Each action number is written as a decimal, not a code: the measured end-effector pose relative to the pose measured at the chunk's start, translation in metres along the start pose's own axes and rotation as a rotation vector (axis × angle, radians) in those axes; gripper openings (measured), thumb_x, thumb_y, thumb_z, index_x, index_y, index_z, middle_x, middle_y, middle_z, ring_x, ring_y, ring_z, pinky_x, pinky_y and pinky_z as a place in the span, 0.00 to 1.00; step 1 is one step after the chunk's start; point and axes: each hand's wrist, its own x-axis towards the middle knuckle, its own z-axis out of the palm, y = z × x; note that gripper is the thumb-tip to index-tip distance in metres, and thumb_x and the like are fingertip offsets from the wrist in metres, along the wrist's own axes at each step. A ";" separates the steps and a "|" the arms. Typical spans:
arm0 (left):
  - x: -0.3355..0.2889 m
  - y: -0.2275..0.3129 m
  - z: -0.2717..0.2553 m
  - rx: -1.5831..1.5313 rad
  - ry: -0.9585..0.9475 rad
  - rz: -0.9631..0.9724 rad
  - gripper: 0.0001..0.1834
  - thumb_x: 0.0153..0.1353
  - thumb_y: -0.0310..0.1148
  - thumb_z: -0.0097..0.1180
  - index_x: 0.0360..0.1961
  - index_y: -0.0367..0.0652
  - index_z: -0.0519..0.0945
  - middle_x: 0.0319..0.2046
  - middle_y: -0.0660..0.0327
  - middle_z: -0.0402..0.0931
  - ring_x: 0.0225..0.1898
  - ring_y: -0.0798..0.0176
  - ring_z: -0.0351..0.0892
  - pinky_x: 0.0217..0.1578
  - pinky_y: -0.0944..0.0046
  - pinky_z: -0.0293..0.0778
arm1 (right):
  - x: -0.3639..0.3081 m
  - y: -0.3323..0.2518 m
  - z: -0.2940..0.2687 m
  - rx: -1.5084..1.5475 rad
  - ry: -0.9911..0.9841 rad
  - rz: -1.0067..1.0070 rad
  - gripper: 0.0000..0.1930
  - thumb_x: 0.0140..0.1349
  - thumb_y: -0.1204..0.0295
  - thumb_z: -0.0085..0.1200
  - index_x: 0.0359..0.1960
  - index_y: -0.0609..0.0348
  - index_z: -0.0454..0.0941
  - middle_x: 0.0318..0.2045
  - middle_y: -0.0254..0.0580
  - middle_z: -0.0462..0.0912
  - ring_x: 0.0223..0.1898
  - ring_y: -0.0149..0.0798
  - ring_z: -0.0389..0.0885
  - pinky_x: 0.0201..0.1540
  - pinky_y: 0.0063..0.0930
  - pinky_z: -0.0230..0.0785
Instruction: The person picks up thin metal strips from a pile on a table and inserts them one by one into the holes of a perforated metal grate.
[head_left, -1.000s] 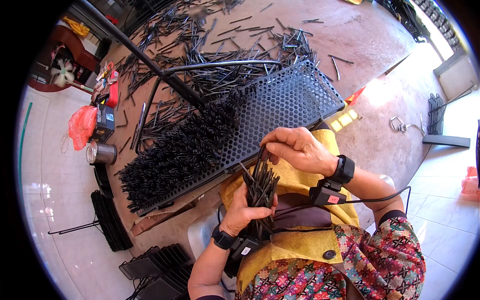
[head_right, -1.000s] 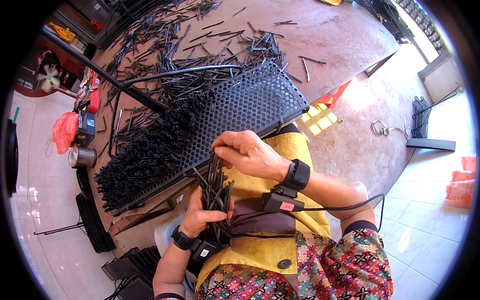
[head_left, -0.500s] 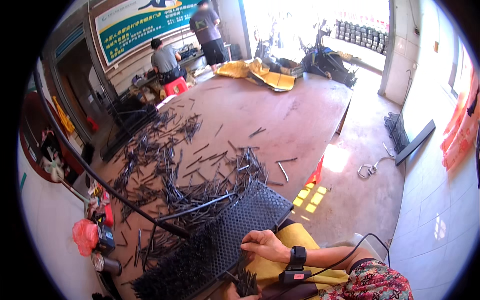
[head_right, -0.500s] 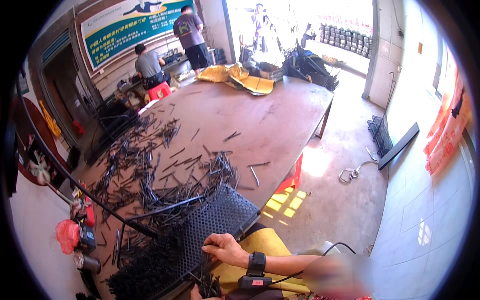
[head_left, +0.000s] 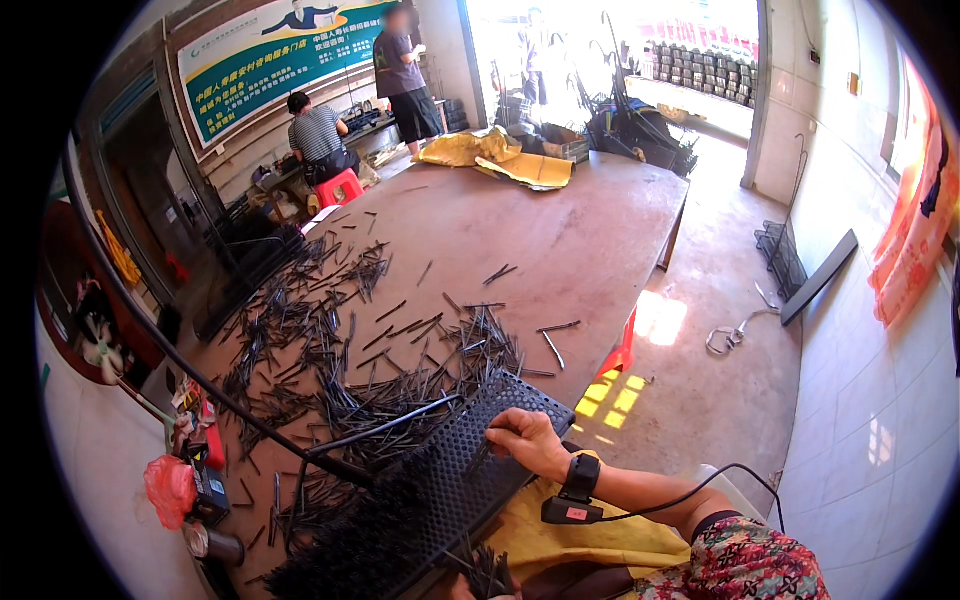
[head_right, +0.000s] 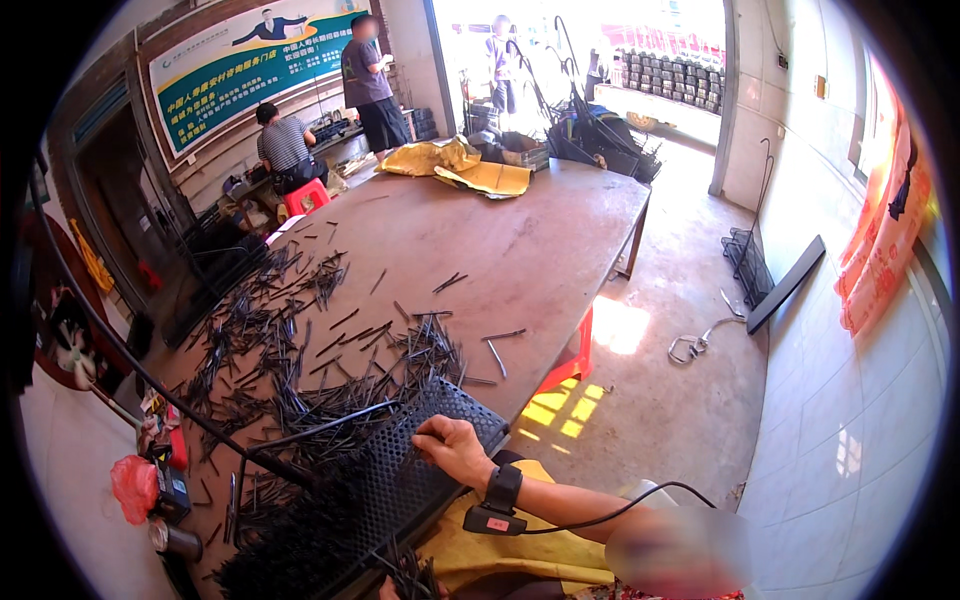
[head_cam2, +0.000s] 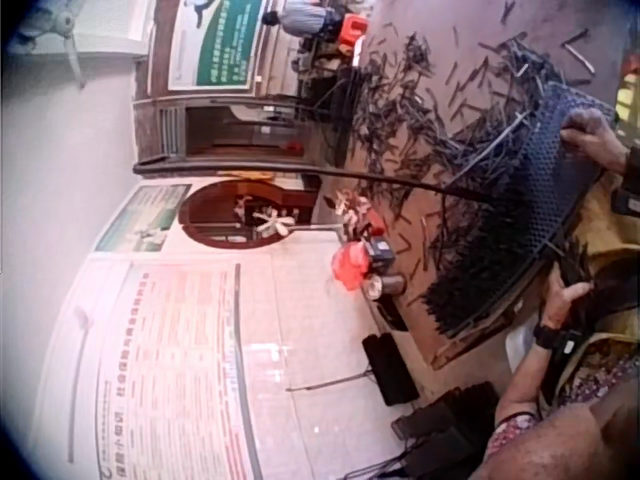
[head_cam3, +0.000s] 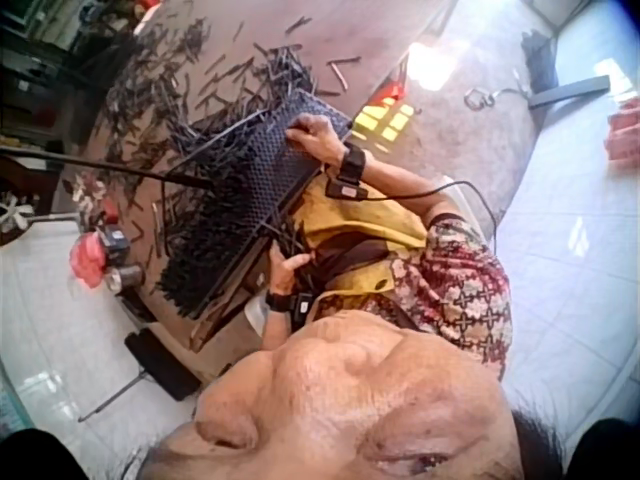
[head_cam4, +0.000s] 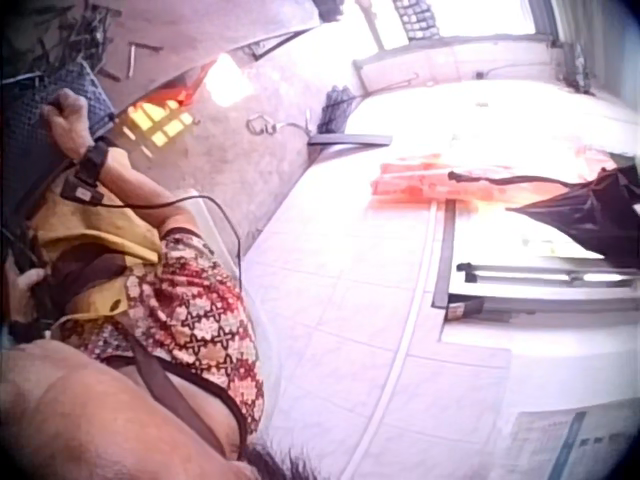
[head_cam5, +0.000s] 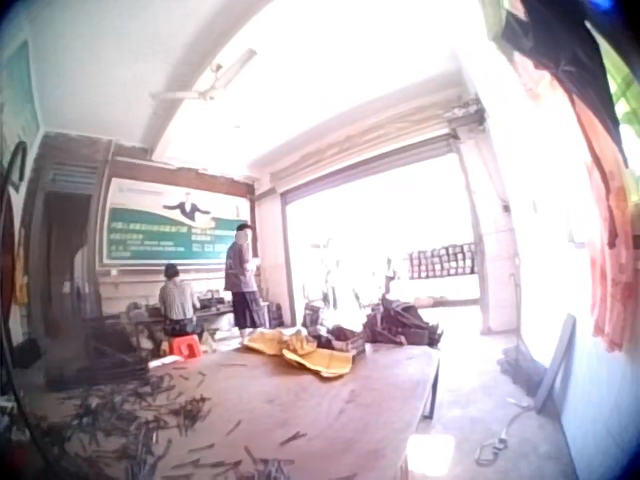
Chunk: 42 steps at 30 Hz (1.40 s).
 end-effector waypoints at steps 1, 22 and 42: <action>-0.001 -0.001 0.001 0.001 -0.004 -0.005 0.36 0.34 0.19 0.59 0.52 0.35 0.67 0.34 0.58 0.75 0.30 0.60 0.76 0.34 0.65 0.76 | -0.001 -0.001 0.001 -0.004 0.010 -0.018 0.05 0.57 0.75 0.55 0.30 0.66 0.75 0.18 0.35 0.77 0.21 0.24 0.75 0.23 0.19 0.68; -0.003 0.009 0.004 0.014 -0.021 -0.060 0.42 0.32 0.21 0.62 0.56 0.36 0.65 0.47 0.58 0.71 0.46 0.58 0.71 0.45 0.63 0.73 | -0.008 -0.009 0.002 -0.262 0.055 -0.274 0.06 0.54 0.75 0.58 0.31 0.65 0.75 0.22 0.48 0.79 0.25 0.41 0.80 0.27 0.26 0.71; -0.001 0.005 0.004 -0.035 -0.021 -0.021 0.39 0.33 0.19 0.61 0.55 0.35 0.66 0.41 0.57 0.73 0.36 0.60 0.76 0.37 0.64 0.76 | -0.010 -0.006 -0.001 -0.238 0.054 -0.236 0.06 0.54 0.75 0.58 0.31 0.65 0.75 0.22 0.46 0.79 0.24 0.37 0.81 0.27 0.24 0.71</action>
